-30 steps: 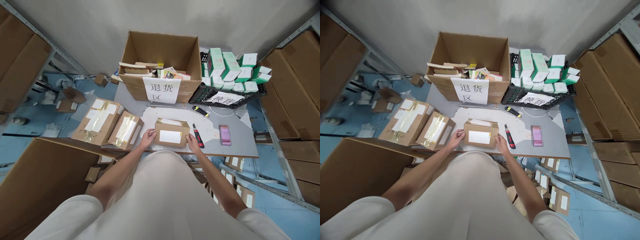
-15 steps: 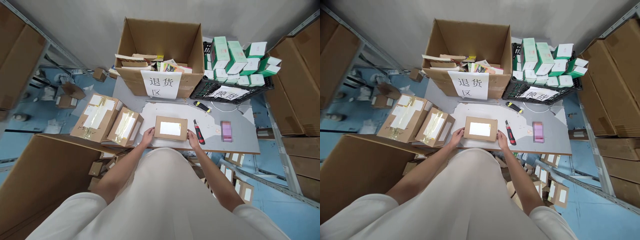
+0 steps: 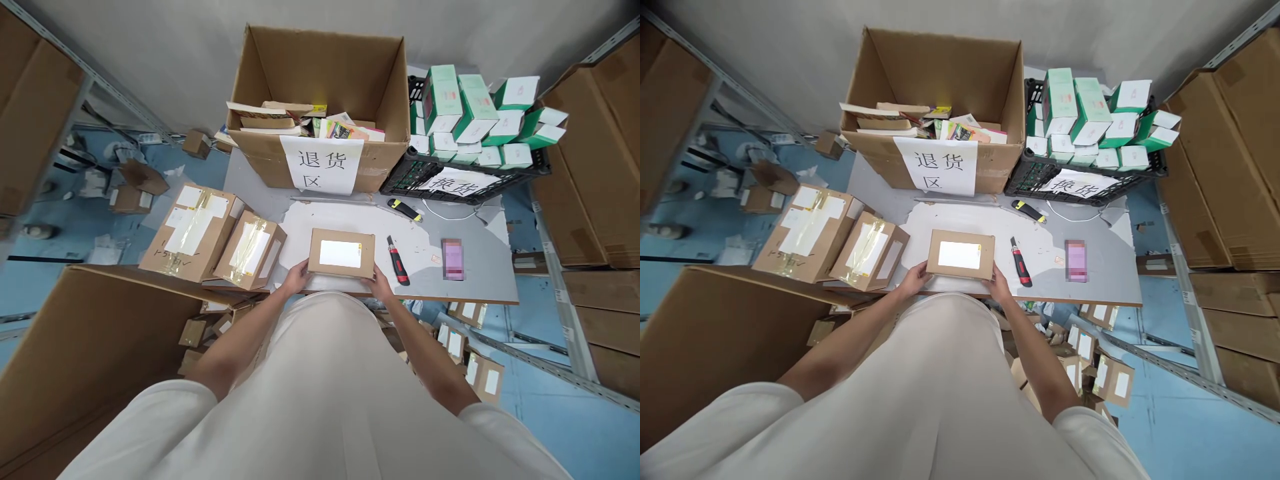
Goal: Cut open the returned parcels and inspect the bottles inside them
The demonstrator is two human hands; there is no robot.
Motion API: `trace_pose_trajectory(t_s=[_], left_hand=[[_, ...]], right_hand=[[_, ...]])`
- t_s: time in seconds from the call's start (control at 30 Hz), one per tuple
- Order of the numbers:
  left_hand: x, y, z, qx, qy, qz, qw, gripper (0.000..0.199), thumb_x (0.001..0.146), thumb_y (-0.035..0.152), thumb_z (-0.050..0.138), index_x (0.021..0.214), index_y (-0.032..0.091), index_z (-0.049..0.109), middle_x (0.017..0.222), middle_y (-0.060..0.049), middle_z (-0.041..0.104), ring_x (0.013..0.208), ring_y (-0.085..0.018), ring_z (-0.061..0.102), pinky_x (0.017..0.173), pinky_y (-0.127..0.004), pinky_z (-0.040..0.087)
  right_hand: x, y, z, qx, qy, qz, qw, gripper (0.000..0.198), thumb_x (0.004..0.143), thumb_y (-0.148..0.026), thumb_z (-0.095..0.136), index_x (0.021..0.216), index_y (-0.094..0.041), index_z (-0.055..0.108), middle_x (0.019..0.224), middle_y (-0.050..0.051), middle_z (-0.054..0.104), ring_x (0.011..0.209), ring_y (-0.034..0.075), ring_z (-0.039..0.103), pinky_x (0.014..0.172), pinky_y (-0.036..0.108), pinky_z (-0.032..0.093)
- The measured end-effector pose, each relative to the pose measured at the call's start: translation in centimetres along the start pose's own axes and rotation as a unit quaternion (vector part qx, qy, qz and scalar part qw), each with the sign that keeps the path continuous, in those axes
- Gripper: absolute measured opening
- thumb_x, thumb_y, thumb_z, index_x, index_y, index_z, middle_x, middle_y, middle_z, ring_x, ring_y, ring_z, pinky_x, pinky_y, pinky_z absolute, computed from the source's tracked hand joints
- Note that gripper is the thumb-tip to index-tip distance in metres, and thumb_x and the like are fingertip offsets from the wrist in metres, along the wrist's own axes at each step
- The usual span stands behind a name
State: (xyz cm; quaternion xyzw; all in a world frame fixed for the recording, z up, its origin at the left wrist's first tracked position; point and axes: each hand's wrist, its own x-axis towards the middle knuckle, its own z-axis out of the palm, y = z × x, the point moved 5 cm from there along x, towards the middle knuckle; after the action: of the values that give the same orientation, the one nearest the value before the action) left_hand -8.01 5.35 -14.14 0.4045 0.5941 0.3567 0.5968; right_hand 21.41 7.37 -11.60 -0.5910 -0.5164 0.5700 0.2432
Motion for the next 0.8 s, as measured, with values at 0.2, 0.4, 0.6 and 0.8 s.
trace_pose_trajectory(t_s=[0.2, 0.4, 0.6, 0.8], left_hand=[[-1.1, 4.3, -0.9, 0.028, 0.002, 0.011, 1.0, 0.054, 0.069, 0.045, 0.073, 0.113, 0.016, 0.066, 0.123, -0.012, 0.065, 0.117, -0.027, 0.059, 0.103, -0.041, 0.044], [-0.4, 5.8, -0.5, 0.073, 0.085, -0.029, 0.993, 0.049, 0.081, 0.054, 0.059, 0.107, 0.013, 0.067, 0.101, -0.011, 0.069, 0.087, -0.022, 0.064, 0.079, -0.033, 0.052], [1.3, 7.2, 0.0, 0.201, 0.131, 0.031, 0.97, 0.042, 0.089, 0.047, 0.048, 0.106, 0.015, 0.07, 0.093, -0.009, 0.064, 0.091, -0.022, 0.059, 0.091, -0.034, 0.045], [1.5, 6.7, 0.0, 0.181, 0.106, 0.04, 0.977, 0.041, 0.091, 0.046, 0.047, 0.106, 0.016, 0.071, 0.089, -0.008, 0.061, 0.097, -0.022, 0.058, 0.094, -0.033, 0.043]], right_hand=[[-0.8, -2.7, -2.1, -0.104, 0.035, -0.012, 0.994, 0.051, 0.084, -0.05, 0.05, 0.123, -0.019, 0.058, 0.113, 0.01, 0.063, 0.094, 0.022, 0.06, 0.084, 0.037, 0.05], [0.5, -5.9, -3.0, -0.236, 0.073, -0.02, 0.969, 0.061, 0.092, -0.062, 0.027, 0.102, -0.016, 0.066, 0.091, 0.013, 0.066, 0.089, 0.026, 0.059, 0.082, 0.036, 0.045], [2.6, -5.4, -3.0, -0.181, 0.049, 0.021, 0.982, 0.068, 0.09, -0.067, 0.027, 0.117, -0.017, 0.064, 0.103, 0.013, 0.065, 0.097, 0.027, 0.06, 0.085, 0.038, 0.047], [2.5, -3.5, -3.2, -0.069, 0.029, 0.053, 0.996, 0.064, 0.088, -0.065, 0.038, 0.13, -0.02, 0.057, 0.119, 0.013, 0.058, 0.099, 0.024, 0.06, 0.074, 0.033, 0.055]])
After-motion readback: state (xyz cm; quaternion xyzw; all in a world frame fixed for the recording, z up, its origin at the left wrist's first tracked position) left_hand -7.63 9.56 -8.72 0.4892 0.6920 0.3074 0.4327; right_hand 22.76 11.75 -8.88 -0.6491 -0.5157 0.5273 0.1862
